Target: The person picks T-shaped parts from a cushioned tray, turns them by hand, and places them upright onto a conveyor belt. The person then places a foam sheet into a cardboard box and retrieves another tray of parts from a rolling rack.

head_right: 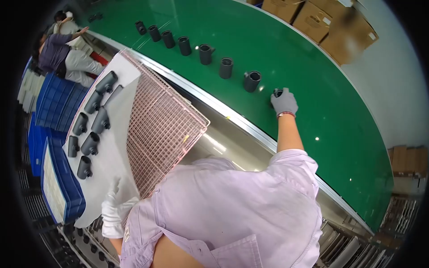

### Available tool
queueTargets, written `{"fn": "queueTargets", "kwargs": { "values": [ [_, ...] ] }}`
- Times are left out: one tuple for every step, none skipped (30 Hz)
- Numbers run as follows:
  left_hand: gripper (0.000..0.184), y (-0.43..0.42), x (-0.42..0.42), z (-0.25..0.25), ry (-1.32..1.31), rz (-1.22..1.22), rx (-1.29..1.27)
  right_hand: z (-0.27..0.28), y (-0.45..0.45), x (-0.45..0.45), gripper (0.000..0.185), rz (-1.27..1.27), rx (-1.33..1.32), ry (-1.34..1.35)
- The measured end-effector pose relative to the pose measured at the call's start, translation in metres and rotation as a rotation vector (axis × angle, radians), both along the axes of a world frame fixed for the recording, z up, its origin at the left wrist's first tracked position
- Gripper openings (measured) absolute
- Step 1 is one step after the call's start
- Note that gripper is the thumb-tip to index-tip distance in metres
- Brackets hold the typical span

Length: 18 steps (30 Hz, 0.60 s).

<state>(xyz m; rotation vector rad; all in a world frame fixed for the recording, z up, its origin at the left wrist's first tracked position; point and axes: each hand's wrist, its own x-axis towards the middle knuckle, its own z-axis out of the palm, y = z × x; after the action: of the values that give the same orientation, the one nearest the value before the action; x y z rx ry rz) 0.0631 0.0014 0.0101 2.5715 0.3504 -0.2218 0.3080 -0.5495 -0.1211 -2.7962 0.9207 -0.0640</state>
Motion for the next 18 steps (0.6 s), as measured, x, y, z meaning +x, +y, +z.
{"fn": "queueTargets", "kwargs": {
  "values": [
    [0.091,-0.003,-0.002,0.0,0.05,0.131,-0.079,-0.002,-0.01,0.003,0.058,0.028,0.018,0.009],
    [0.092,-0.007,-0.004,0.002,0.089,0.267,-0.154,-0.004,-0.017,0.013,0.056,0.082,0.036,0.013],
    [0.093,-0.01,-0.008,0.008,0.094,0.261,-0.089,-0.007,-0.021,0.016,0.054,0.121,0.047,-0.009],
    [0.093,-0.007,-0.016,0.014,0.104,0.265,-0.023,-0.002,-0.02,0.016,0.061,0.125,0.067,0.023],
    [0.096,0.005,-0.031,0.003,0.028,0.249,0.032,-0.016,-0.031,0.018,0.073,0.164,0.098,-0.022],
    [0.096,0.01,-0.042,0.0,0.013,0.344,0.041,-0.022,-0.031,0.016,0.088,0.126,0.121,-0.091],
    [0.096,0.01,-0.05,-0.003,0.023,0.206,0.129,-0.007,-0.01,0.005,0.097,0.043,0.056,-0.149],
    [0.096,0.01,-0.06,-0.007,0.046,0.068,0.213,-0.007,-0.001,0.001,0.103,-0.05,0.021,-0.18],
    [0.096,0.011,-0.068,-0.015,0.043,0.149,0.216,-0.015,-0.002,0.003,0.104,-0.047,-0.022,-0.224],
    [0.097,0.011,-0.075,-0.024,-0.014,0.113,0.272,-0.008,0.011,0.007,0.1,-0.003,0.021,-0.307],
    [0.098,0.011,-0.081,-0.034,-0.064,0.076,0.335,-0.002,0.027,0.019,0.095,0.054,-0.014,-0.397],
    [0.094,0.009,-0.085,-0.042,-0.067,0.11,0.313,0.025,0.062,0.025,0.092,0.182,0.14,-0.552],
    [0.091,0.01,-0.086,-0.047,-0.069,0.141,0.295,0.043,0.089,0.037,0.086,0.329,0.245,-0.69],
    [0.088,0.01,-0.088,-0.054,-0.148,0.149,0.284,0.073,0.129,0.035,0.079,0.501,0.341,-0.813],
    [0.084,0.012,-0.091,-0.058,-0.226,0.165,0.289,0.106,0.171,0.025,0.075,0.659,0.416,-0.914],
    [0.083,0.012,-0.092,-0.056,-0.211,0.151,0.254,0.14,0.207,0.01,0.074,0.849,0.265,-1.027],
    [0.082,0.015,-0.093,-0.054,-0.201,0.143,0.225,0.158,0.231,-0.002,0.075,1.017,0.271,-1.106],
    [0.081,0.016,-0.094,-0.066,-0.202,0.137,0.261,0.166,0.243,-0.006,0.078,1.221,0.193,-1.079]
  ]
}}
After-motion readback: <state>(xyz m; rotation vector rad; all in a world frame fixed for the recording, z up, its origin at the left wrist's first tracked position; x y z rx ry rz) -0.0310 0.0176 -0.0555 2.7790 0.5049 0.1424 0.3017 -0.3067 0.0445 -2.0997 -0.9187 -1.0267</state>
